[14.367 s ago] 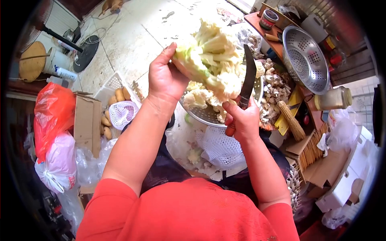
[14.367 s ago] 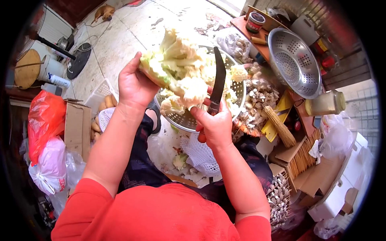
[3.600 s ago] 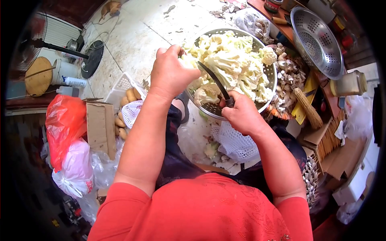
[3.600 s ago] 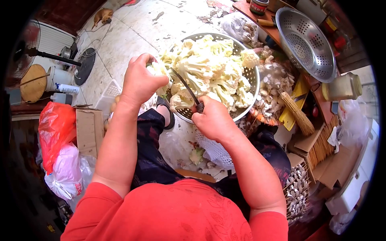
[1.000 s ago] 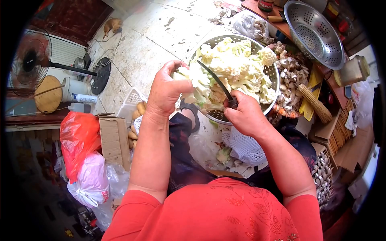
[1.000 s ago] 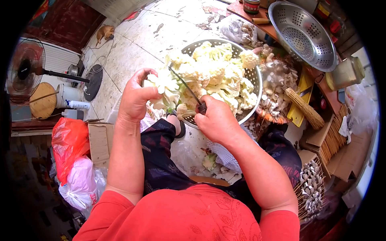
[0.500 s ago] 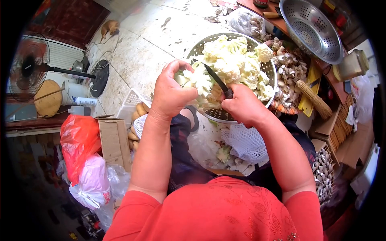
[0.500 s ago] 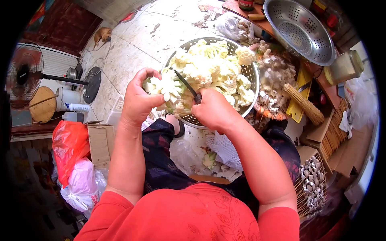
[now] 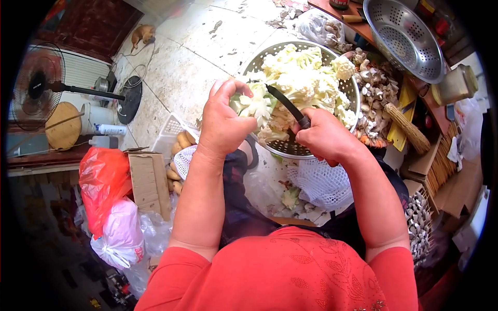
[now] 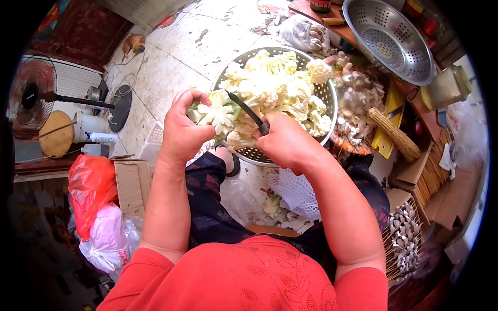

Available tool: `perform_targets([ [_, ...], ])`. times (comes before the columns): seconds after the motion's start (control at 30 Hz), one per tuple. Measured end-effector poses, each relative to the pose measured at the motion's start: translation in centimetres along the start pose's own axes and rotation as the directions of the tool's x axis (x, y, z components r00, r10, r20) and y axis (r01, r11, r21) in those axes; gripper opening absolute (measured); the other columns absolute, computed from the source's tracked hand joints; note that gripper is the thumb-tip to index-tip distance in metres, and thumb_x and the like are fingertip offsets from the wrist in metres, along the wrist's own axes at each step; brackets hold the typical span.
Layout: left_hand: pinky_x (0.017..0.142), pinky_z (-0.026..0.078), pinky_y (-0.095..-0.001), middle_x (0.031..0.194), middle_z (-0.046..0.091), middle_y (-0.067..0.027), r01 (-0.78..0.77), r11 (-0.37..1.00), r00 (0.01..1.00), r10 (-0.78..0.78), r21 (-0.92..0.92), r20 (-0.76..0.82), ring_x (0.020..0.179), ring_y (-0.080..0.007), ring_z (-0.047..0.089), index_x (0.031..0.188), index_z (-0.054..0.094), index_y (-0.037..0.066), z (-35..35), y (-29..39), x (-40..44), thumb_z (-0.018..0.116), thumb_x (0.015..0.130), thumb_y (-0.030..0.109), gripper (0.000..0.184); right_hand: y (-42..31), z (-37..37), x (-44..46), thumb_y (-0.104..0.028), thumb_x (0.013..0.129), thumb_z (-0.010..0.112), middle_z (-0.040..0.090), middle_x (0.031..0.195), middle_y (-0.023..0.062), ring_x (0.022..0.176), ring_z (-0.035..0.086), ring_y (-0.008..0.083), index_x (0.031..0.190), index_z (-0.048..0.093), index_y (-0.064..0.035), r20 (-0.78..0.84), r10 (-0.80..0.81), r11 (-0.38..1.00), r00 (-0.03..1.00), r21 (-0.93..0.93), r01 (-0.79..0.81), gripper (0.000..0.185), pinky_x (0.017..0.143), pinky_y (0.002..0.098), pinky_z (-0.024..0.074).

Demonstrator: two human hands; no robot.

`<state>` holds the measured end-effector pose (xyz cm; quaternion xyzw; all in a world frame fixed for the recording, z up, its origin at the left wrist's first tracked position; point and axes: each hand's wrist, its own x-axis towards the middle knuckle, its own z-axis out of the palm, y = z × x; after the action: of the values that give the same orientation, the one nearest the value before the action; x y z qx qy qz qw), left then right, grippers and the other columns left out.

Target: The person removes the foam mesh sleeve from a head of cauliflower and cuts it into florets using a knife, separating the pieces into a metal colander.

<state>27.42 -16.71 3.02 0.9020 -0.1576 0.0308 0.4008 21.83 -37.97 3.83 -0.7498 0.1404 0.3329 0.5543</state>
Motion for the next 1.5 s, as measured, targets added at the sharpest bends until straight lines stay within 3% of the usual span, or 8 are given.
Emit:
perform_targets([
  [0.37, 0.091, 0.046, -0.0341, 0.101, 0.056, -0.0108, 0.009, 1.000, 1.000, -0.009, 0.007, 0.028, 0.098, -0.0297, 0.057, 0.092, 0.060, 0.008, -2.3, -0.9, 0.2, 0.066, 0.058, 0.005, 0.036, 1.6, 0.5, -1.1, -0.007, 0.082, 0.056, 0.049, 0.058, 0.0025, 0.039, 0.042, 0.0117, 0.096, 0.055, -0.0039, -0.011, -0.017, 0.986, 1.000, 0.165, 0.019, 0.015, 0.032, 0.0314, 0.0280],
  [0.5, 0.078, 0.048, -0.0284, 0.096, 0.058, -0.0074, 0.182, 0.972, 0.983, -0.181, -0.148, 0.017, 0.086, -0.0189, 0.058, 0.098, 0.058, 0.005, -2.7, -2.4, 0.0, 0.065, 0.060, 0.002, 0.039, 2.2, 0.8, -1.1, -0.007, 0.081, 0.057, 0.050, 0.059, 0.0028, 0.040, 0.043, 0.0119, 0.096, 0.056, -0.0038, -0.024, -0.032, 0.989, 0.999, 0.141, 0.036, 0.015, 0.033, 0.0318, 0.0291],
  [0.83, 0.072, 0.054, -0.0295, 0.101, 0.060, -0.0089, 0.257, 0.732, 0.915, -0.395, -0.631, -0.086, 0.084, -0.0187, 0.064, 0.113, 0.054, 0.002, -6.0, -4.9, -3.1, 0.070, 0.067, -0.007, 0.049, 5.4, 1.7, -1.3, -0.009, 0.080, 0.062, 0.064, 0.078, 0.0085, 0.069, 0.058, 0.0161, 0.095, 0.062, -0.0010, -0.172, -0.303, 0.952, 0.937, -0.094, 0.291, 0.017, 0.065, 0.0307, 0.0487],
  [0.97, 0.074, 0.054, -0.0308, 0.099, 0.062, -0.0100, 0.332, 0.729, 0.885, -0.461, -0.599, -0.070, 0.085, -0.0186, 0.064, 0.113, 0.055, 0.003, -7.8, -5.1, -5.0, 0.070, 0.067, -0.006, 0.049, 5.8, 1.9, -1.9, -0.009, 0.080, 0.063, 0.063, 0.078, 0.0079, 0.070, 0.059, 0.0159, 0.094, 0.063, -0.0018, -0.207, -0.349, 0.935, 0.914, -0.136, 0.327, 0.016, 0.067, 0.0305, 0.0489],
  [1.1, 0.079, 0.049, -0.0275, 0.100, 0.061, -0.0087, 0.464, 0.866, 0.885, -0.440, -0.187, 0.153, 0.087, -0.0190, 0.060, 0.105, 0.061, 0.002, -7.6, -3.0, -7.1, 0.076, 0.058, 0.006, 0.049, 6.1, 1.3, -2.1, -0.011, 0.079, 0.063, 0.063, 0.074, 0.0077, 0.066, 0.058, 0.0156, 0.095, 0.063, -0.0013, -0.242, -0.359, 0.933, 0.902, -0.124, 0.338, 0.019, 0.064, 0.0306, 0.0487],
  [1.23, 0.089, 0.049, -0.0339, 0.102, 0.060, -0.0147, 0.208, 0.927, 0.834, -0.334, 0.311, 0.438, 0.098, -0.0294, 0.059, 0.104, 0.065, 0.004, -2.8, -1.0, -10.3, 0.080, 0.056, 0.014, 0.051, 5.7, 0.6, -3.2, -0.012, 0.080, 0.063, 0.063, 0.074, 0.0064, 0.065, 0.057, 0.0138, 0.095, 0.063, -0.0007, -0.280, -0.392, 0.920, 0.876, -0.114, 0.375, 0.019, 0.063, 0.0298, 0.0482],
  [1.43, 0.096, 0.047, -0.0386, 0.120, 0.055, -0.0247, 0.176, 0.965, 0.531, -0.260, 0.195, 0.807, 0.115, -0.0376, 0.054, 0.118, 0.061, 0.008, 5.3, 0.2, -13.2, 0.090, 0.058, 0.031, 0.070, 6.3, 0.1, -3.9, -0.013, 0.082, 0.065, 0.063, 0.074, 0.0056, 0.066, 0.057, 0.0125, 0.095, 0.063, -0.0013, -0.294, -0.426, 0.904, 0.856, -0.107, 0.413, 0.017, 0.063, 0.0289, 0.0479],
  [1.5, 0.092, 0.050, -0.0380, 0.114, 0.062, -0.0230, 0.127, 0.972, 0.564, -0.236, 0.199, 0.792, 0.108, -0.0348, 0.061, 0.112, 0.066, 0.007, 5.2, 1.0, -12.4, 0.087, 0.064, 0.028, 0.056, 6.4, -0.2, -4.3, -0.013, 0.083, 0.066, 0.063, 0.074, 0.0059, 0.066, 0.057, 0.0125, 0.095, 0.063, -0.0014, -0.301, -0.401, 0.916, 0.865, -0.125, 0.381, 0.017, 0.063, 0.0286, 0.0478],
])
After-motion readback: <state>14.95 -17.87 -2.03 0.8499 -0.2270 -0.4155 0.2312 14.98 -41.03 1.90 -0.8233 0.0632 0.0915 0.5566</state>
